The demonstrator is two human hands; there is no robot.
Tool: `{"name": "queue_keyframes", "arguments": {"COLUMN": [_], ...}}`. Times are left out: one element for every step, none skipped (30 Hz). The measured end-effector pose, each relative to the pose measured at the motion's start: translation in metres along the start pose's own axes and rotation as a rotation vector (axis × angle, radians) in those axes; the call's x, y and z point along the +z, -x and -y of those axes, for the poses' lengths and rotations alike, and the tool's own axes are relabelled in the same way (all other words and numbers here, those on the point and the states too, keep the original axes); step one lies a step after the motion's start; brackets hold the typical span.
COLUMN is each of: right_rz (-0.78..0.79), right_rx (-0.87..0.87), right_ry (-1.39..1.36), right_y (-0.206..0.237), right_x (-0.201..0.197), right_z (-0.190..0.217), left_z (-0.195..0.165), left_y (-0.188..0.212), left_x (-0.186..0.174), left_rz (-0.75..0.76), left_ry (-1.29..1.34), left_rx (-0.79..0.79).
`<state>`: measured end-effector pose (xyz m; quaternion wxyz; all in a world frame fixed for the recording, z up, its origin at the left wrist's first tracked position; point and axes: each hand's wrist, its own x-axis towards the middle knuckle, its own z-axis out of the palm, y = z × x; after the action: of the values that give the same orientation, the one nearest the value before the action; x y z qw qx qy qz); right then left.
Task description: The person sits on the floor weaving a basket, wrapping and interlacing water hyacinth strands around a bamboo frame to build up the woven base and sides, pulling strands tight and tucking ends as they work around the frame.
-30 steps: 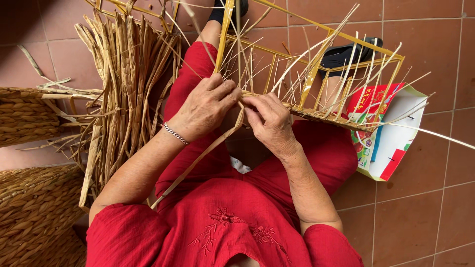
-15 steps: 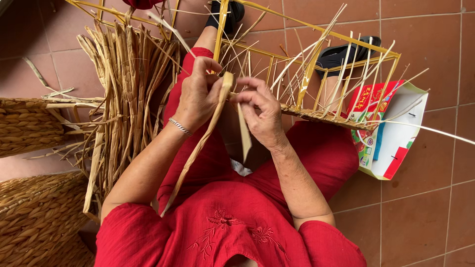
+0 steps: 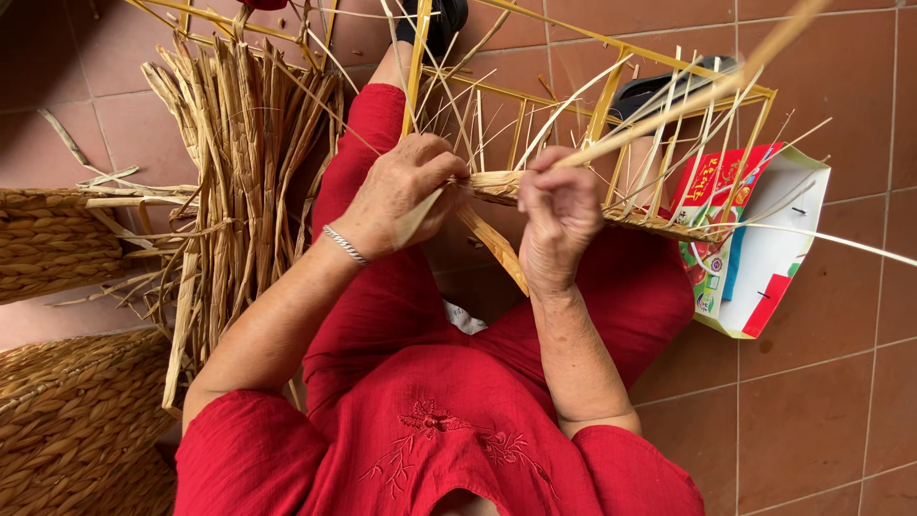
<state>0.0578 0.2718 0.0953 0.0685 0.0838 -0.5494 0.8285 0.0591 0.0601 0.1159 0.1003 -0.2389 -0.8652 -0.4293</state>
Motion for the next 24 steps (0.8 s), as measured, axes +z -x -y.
{"name": "queue_keyframes", "arguments": {"right_rz": [-0.050, -0.099, -0.148, -0.126, -0.102, -0.076, -0.116, -0.152, -0.184, -0.179, -0.176, -0.172, -0.189, -0.208, -0.224, -0.229, -0.232, -0.235, -0.230, -0.226, -0.218, -0.128, -0.037, 0.057], "right_rx": [-0.061, -0.125, -0.190, -0.245, -0.297, -0.349, -0.232, -0.117, -0.001, 0.042, 0.086, 0.131, 0.174, 0.215, 0.253, 0.217, 0.182, 0.148, 0.101, 0.054, 0.005, -0.165, -0.332, -0.501], "right_ry": [0.049, 0.098, 0.149, 0.303, 0.454, 0.601, 0.570, 0.535, 0.496, 0.503, 0.511, 0.518, 0.436, 0.355, 0.275, 0.295, 0.313, 0.328, 0.465, 0.603, 0.739, 0.882, 1.022, 1.162], "right_y": [0.003, 0.007, 0.009, 0.013, 0.016, 0.020, 0.023, 0.026, 0.029, 0.032, 0.035, 0.037, 0.039, 0.040, 0.040, 0.039, 0.039, 0.037, 0.036, 0.037, 0.036, 0.033, 0.031, 0.029], "right_x": [-0.005, -0.011, -0.017, -0.024, -0.030, -0.034, -0.038, -0.041, -0.044, -0.046, -0.049, -0.051, -0.052, -0.052, -0.052, -0.052, -0.050, -0.048, -0.047, -0.045, -0.043, -0.041, -0.039, -0.036], "right_z": [-0.001, 0.000, 0.001, 0.005, 0.007, 0.009, 0.009, 0.009, 0.010, 0.009, 0.010, 0.010, 0.008, 0.006, 0.003, 0.000, -0.003, -0.005, -0.005, -0.002, 0.001, 0.005, 0.012, 0.018], "left_z": [-0.001, -0.002, 0.000, 0.003, 0.006, 0.009, 0.012, 0.014, 0.016, 0.018, 0.020, 0.024, 0.027, 0.030, 0.032, 0.035, 0.037, 0.038, 0.038, 0.038, 0.039, 0.040, 0.041, 0.042], "left_y": [-0.002, -0.003, -0.004, -0.003, -0.002, 0.000, 0.002, 0.002, 0.002, 0.001, -0.001, -0.004, -0.009, -0.013, -0.017, -0.021, -0.025, -0.029, -0.032, -0.034, -0.038, -0.041, -0.042, -0.043], "left_x": [0.001, 0.002, 0.001, -0.002, -0.005, -0.007, -0.007, -0.007, -0.006, -0.005, -0.005, -0.005, -0.007, -0.008, -0.009, -0.012, -0.014, -0.014, -0.014, -0.013, -0.013, -0.013, -0.013, -0.013], "left_rz": [-0.039, -0.080, -0.044, -0.006, 0.034, 0.038, 0.041, 0.042, 0.037, 0.034, 0.032, 0.058, 0.086, 0.114, 0.185, 0.254, 0.322, 0.307, 0.293, 0.281, 0.316, 0.352, 0.394, 0.425], "left_ry": [-0.008, -0.016, 0.042, 0.104, 0.164, 0.124, 0.084, 0.042, 0.076, 0.111, 0.146, 0.151, 0.159, 0.170, 0.195, 0.217, 0.236, 0.212, 0.187, 0.164, 0.168, 0.171, 0.178, 0.184], "left_rx": [-0.012, -0.022, -0.052, -0.086, -0.122, -0.072, -0.022, 0.028, 0.015, 0.002, -0.011, -0.015, -0.019, -0.022, -0.124, -0.223, -0.322, -0.242, -0.163, -0.084, -0.117, -0.155, -0.192, -0.231]}}
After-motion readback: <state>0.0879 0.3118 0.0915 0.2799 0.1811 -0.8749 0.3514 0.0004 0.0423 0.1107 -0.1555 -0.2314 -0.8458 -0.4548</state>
